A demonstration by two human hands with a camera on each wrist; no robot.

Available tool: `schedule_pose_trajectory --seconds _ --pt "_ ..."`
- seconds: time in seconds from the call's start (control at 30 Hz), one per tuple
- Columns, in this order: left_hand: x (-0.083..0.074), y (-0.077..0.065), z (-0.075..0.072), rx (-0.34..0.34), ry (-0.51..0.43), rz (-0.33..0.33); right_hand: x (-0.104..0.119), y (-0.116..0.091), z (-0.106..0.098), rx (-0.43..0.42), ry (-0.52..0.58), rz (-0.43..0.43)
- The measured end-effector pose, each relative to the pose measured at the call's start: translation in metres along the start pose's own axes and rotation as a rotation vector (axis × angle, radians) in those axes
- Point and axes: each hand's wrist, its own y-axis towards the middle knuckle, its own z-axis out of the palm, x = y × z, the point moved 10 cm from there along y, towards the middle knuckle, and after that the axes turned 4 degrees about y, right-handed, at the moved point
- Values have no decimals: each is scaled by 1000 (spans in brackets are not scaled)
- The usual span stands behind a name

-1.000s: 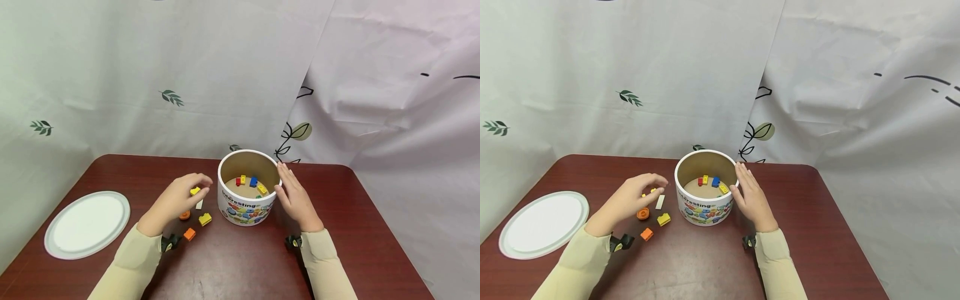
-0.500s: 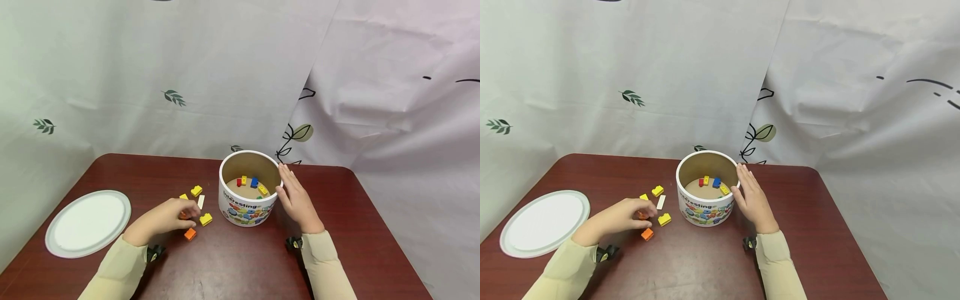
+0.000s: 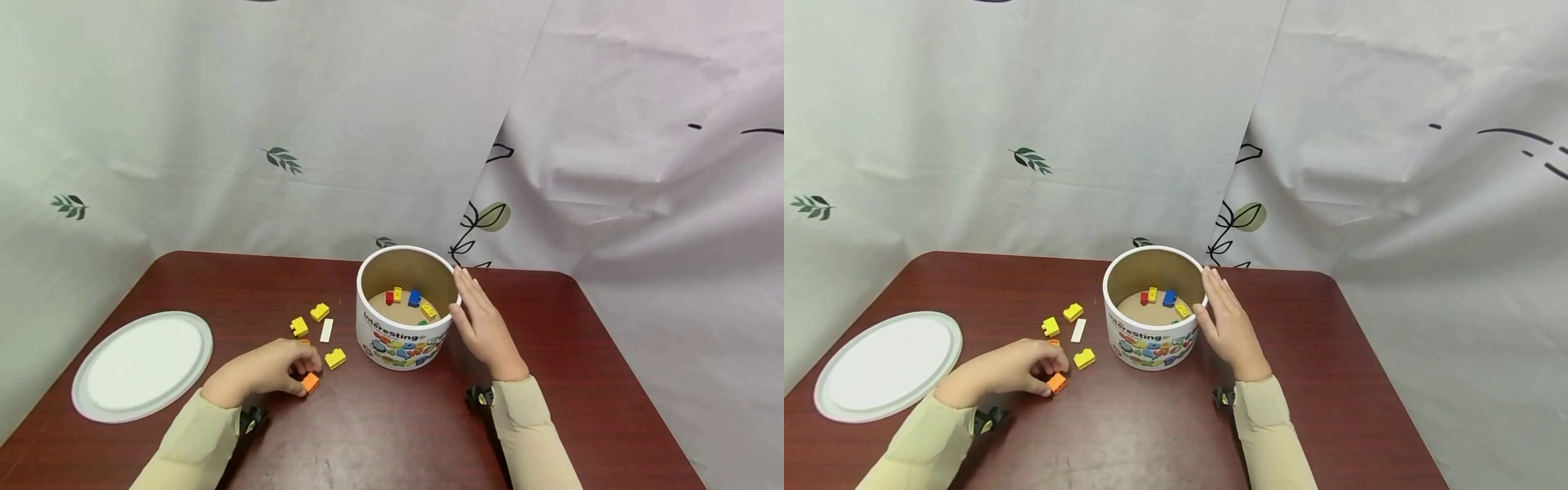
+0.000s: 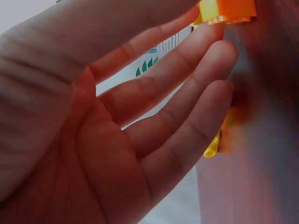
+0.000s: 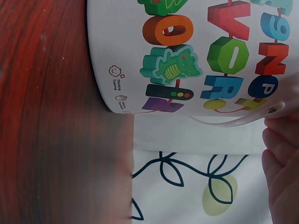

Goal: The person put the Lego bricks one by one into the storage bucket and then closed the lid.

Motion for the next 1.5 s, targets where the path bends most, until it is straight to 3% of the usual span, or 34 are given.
schedule_pose_trajectory --seconds 0.5,1.17,1.5 --pt "3 3 5 9 13 12 -2 0 1 7 -6 12" --pt "-1 2 1 -16 -23 11 -2 0 1 6 -10 2" --pt "2 5 -5 -66 -49 3 -1 0 1 8 -12 9"
